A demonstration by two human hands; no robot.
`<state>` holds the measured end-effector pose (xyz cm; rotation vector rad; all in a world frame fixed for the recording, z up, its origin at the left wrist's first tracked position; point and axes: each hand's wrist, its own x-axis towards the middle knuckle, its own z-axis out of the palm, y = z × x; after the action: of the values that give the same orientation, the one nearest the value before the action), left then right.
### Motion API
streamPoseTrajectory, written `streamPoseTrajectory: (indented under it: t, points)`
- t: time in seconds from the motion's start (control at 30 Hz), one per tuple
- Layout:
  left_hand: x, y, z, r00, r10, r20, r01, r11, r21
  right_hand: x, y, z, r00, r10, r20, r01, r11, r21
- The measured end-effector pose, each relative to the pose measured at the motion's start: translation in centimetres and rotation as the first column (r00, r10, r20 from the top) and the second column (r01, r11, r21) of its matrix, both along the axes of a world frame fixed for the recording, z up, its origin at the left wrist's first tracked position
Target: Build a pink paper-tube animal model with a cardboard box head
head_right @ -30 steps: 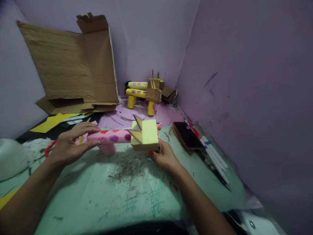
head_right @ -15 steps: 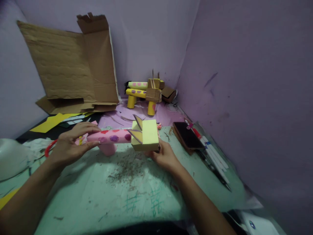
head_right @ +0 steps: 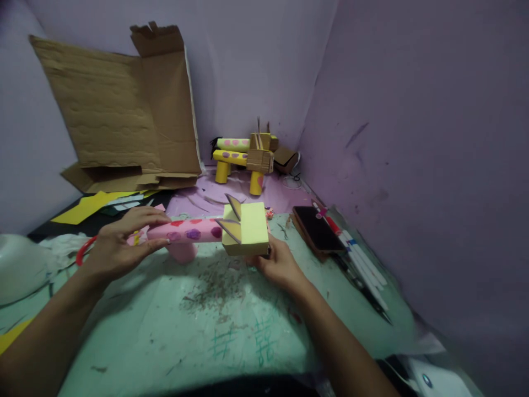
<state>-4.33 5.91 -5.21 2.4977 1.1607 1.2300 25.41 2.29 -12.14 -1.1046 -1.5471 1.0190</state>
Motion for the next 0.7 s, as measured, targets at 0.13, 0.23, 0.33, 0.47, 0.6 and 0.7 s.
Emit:
streamPoseTrajectory:
  t: [0.13,0.23,0.33,0.47,0.6,0.7]
  points:
    - [-0.10,0.01,-0.09,1.000,-0.006,0.003,0.006,1.000,0.009,0.07,0.08,-0.29,1.000,0.008,0.003,-0.008,1.000,-0.001]
    - [-0.17,0.01,-0.11,1.000,-0.006,0.002,0.006,1.000,0.007,0.11,0.12,-0.49,1.000,0.004,-0.002,-0.004,1.000,-0.009]
    - [-0.21,-0.01,-0.06,1.000,0.002,-0.008,-0.002,1.000,0.001,0.10,0.08,-0.38,1.000,0.001,0.005,-0.001,1.000,-0.008]
    - [-0.13,-0.09,0.17,1.000,0.007,-0.012,-0.007,1.000,-0.015,0.03,-0.01,0.04,1.000,0.010,0.012,-0.010,1.000,0.002]
    - [0.09,-0.29,0.50,0.998,0.033,-0.049,-0.037,0.996,-0.084,0.09,-0.03,0.14,1.000,0.017,0.014,-0.017,1.000,0.010]
    - [0.18,-0.37,0.55,0.992,0.051,-0.115,-0.066,0.989,-0.136,0.20,0.03,-0.02,1.000,0.022,0.012,-0.022,1.000,0.010]
